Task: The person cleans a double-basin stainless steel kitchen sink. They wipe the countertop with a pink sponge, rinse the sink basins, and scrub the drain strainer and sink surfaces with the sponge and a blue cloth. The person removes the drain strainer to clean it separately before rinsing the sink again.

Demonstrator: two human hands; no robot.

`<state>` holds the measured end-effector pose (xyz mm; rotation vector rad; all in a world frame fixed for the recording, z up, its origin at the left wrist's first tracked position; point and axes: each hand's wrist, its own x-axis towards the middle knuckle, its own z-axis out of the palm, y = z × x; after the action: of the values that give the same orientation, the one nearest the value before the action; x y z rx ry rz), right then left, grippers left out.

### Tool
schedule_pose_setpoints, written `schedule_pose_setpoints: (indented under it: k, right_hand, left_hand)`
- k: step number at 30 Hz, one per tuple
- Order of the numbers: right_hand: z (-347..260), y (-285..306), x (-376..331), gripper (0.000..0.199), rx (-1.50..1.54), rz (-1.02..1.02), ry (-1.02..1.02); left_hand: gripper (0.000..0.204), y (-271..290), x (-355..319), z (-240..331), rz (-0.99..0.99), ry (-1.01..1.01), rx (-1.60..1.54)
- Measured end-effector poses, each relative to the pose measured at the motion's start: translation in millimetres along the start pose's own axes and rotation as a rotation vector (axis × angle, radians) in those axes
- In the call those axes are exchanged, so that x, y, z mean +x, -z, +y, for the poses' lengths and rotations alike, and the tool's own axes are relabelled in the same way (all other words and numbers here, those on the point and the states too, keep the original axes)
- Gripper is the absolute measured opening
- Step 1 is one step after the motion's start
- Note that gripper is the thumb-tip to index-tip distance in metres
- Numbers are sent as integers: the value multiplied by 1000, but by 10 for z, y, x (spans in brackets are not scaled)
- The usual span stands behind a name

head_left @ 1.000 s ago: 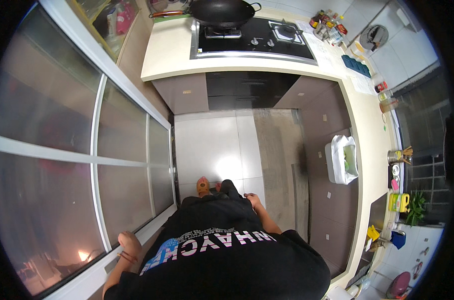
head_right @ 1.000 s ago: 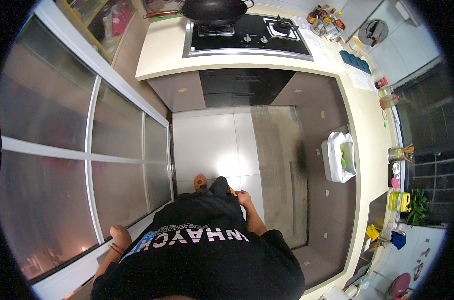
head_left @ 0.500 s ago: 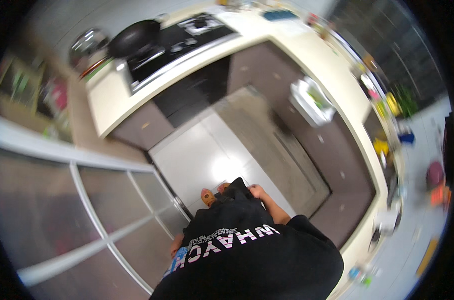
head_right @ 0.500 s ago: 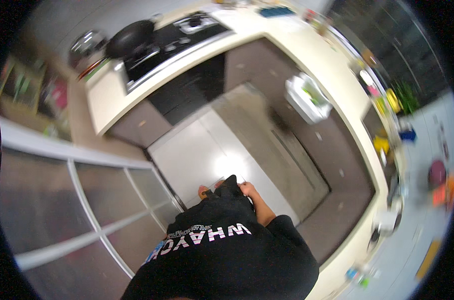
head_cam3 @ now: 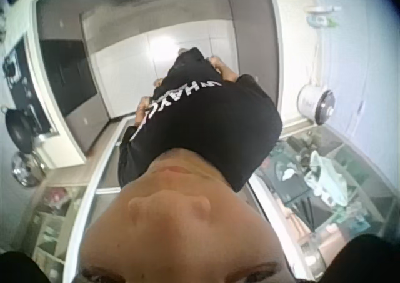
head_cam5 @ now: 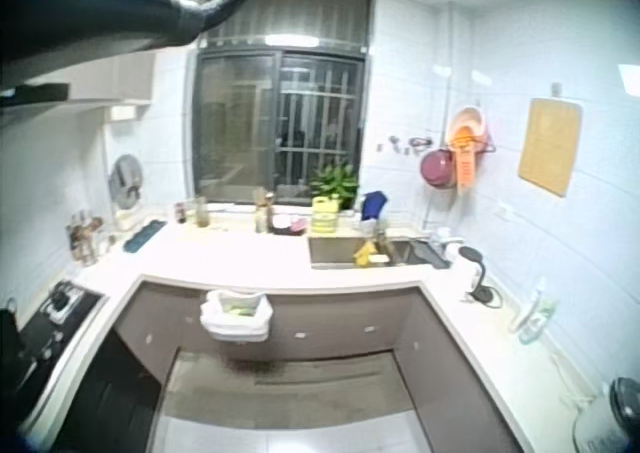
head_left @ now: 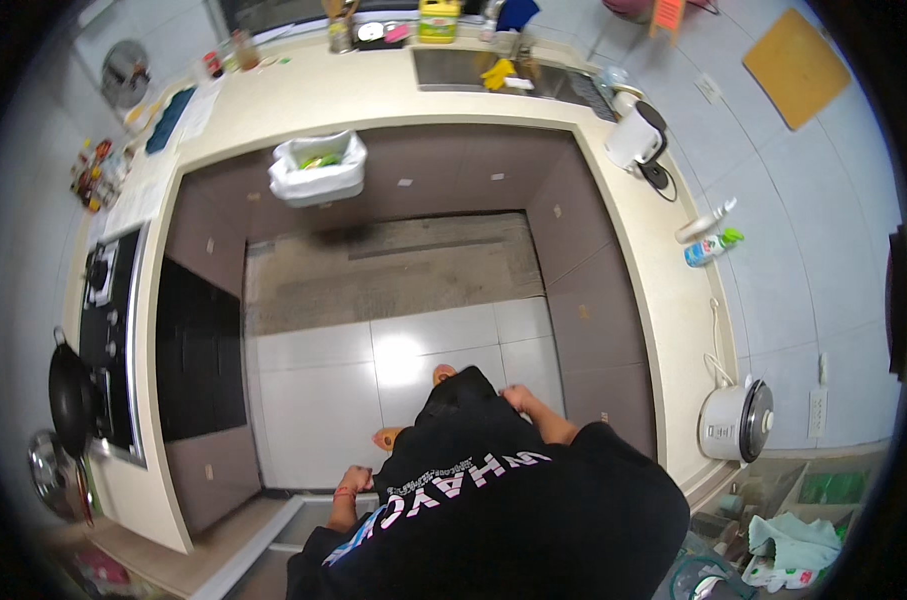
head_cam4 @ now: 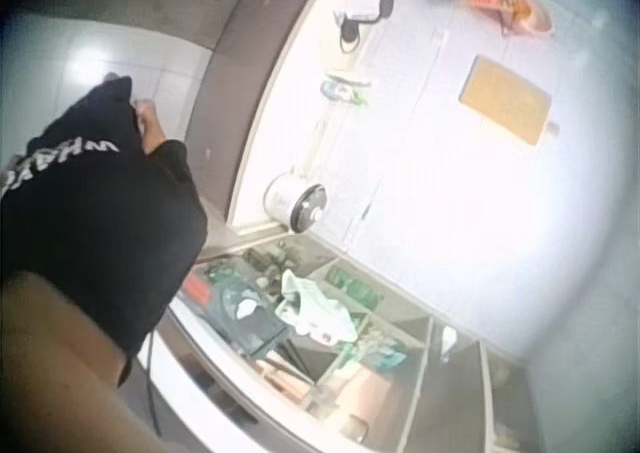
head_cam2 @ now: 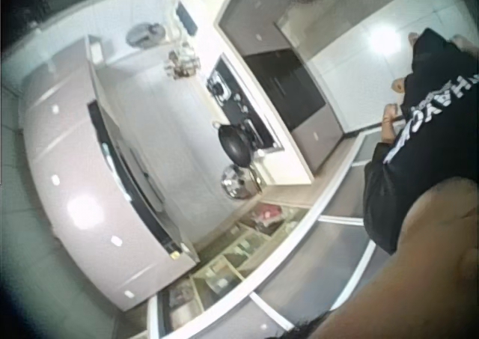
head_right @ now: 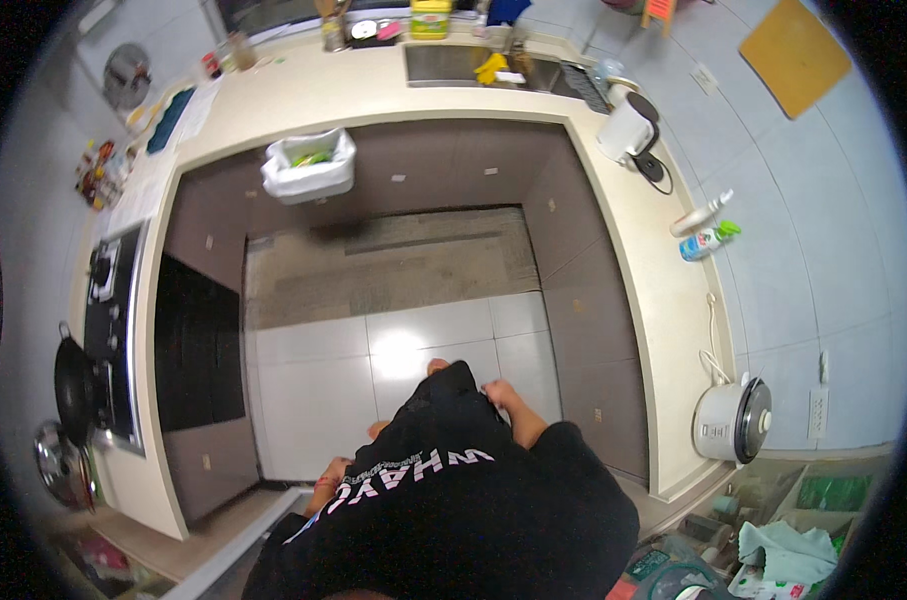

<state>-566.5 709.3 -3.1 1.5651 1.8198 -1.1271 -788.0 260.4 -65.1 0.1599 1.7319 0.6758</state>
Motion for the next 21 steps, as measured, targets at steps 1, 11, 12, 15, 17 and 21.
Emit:
schedule_pose_setpoints:
  k: [1,11,12,15,17,21]
  right_hand:
    - [600,66,124,38,-73,118,96]
    - [729,550,549,47,371,-152,-38]
    - [484,692,552,46,313,-231,-169]
    - [22,1352,946,45,-26,-210,22]
    - [-319,1713,1306,43,-91,-7,228]
    - [-1754,2006,1592,36,552,-27,372]
  left_hand:
    - [30,-167,132,149,-53,-95,116]
    - [44,219,1150,2589,-17,85,851]
    - [45,309,1202,2891,-17,69,930]
    - [43,149,1442,3973,115,-210,864]
    - [43,-5,1615,4648,35,-293,841]
    - [41,-141,1856,5416,86,-239,1075]
